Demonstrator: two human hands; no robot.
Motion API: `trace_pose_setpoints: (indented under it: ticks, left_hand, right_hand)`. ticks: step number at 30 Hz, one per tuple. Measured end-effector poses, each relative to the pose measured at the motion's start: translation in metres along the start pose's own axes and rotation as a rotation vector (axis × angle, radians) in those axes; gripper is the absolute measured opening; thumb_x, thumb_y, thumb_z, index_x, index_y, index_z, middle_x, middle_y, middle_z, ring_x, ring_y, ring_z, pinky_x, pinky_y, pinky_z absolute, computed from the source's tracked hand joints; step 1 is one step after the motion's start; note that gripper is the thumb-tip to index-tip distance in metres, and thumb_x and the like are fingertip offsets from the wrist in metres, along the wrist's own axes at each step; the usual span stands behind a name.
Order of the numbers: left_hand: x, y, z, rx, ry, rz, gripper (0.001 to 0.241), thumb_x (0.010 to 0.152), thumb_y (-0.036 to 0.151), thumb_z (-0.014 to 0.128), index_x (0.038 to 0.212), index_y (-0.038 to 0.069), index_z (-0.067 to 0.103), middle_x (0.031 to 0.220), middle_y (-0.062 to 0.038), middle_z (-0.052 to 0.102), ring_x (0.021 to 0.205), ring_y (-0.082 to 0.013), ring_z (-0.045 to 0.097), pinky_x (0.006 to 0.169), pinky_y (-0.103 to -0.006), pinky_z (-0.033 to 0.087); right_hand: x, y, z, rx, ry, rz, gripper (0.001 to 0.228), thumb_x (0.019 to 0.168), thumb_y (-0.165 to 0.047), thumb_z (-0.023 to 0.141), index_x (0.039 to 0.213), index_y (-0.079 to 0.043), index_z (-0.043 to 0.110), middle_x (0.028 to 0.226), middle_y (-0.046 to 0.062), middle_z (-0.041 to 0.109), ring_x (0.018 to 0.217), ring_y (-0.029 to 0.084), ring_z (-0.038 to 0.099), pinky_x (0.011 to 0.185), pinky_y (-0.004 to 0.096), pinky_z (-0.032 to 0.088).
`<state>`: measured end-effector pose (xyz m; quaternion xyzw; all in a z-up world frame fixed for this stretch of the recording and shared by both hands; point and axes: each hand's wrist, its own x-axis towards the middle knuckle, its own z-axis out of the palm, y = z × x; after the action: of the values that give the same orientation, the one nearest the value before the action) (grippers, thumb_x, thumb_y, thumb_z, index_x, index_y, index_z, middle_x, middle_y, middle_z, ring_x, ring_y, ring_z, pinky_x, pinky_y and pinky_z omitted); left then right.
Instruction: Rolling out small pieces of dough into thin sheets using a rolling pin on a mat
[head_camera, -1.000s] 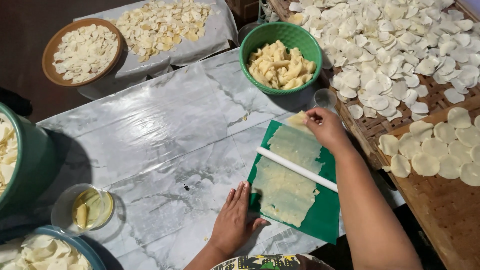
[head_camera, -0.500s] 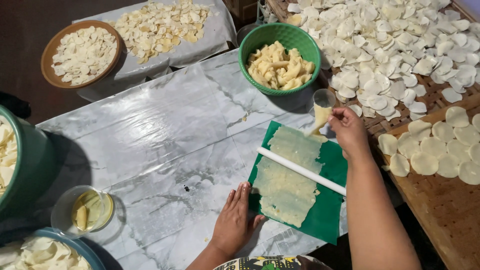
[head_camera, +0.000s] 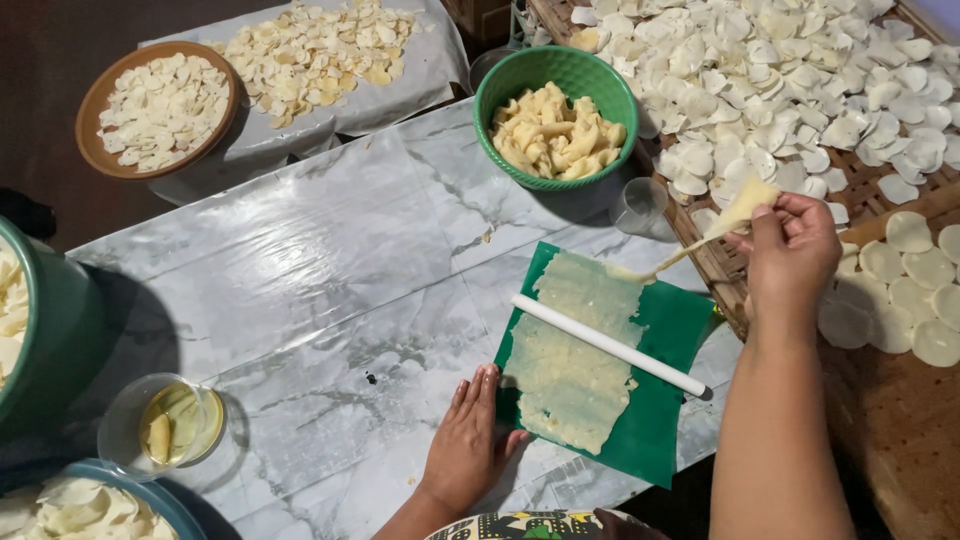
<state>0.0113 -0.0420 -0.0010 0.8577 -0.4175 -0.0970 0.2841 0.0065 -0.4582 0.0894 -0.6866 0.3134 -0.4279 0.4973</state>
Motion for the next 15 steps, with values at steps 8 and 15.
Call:
trace_pose_setpoints:
  ticks: [8, 15]
  left_hand:
    - [-0.002, -0.005, 0.006, 0.027, 0.042, 0.026, 0.089, 0.101, 0.048, 0.058, 0.157, -0.009, 0.018, 0.163, -0.024, 0.033, 0.153, -0.0326, 0.03, 0.126, -0.0426, 0.02]
    - [-0.002, -0.002, 0.001, -0.001, 0.049, 0.046, 0.088, 0.102, 0.048, 0.059, 0.156, -0.01, 0.021, 0.162, -0.026, 0.034, 0.152, -0.0344, 0.031, 0.126, -0.0447, 0.021]
  right_hand:
    - [-0.06, -0.114, 0.017, 0.045, -0.229, -0.02, 0.017, 0.107, -0.001, 0.058, 0.124, 0.001, 0.054, 0.118, 0.02, 0.066, 0.105, 0.028, 0.069, 0.087, 0.038, 0.068]
    - [-0.169, -0.052, 0.095, -0.144, -0.708, 0.653, 0.025, 0.097, -0.01, 0.063, 0.121, -0.006, 0.066, 0.104, 0.009, 0.076, 0.089, 0.017, 0.07, 0.075, 0.029, 0.053]
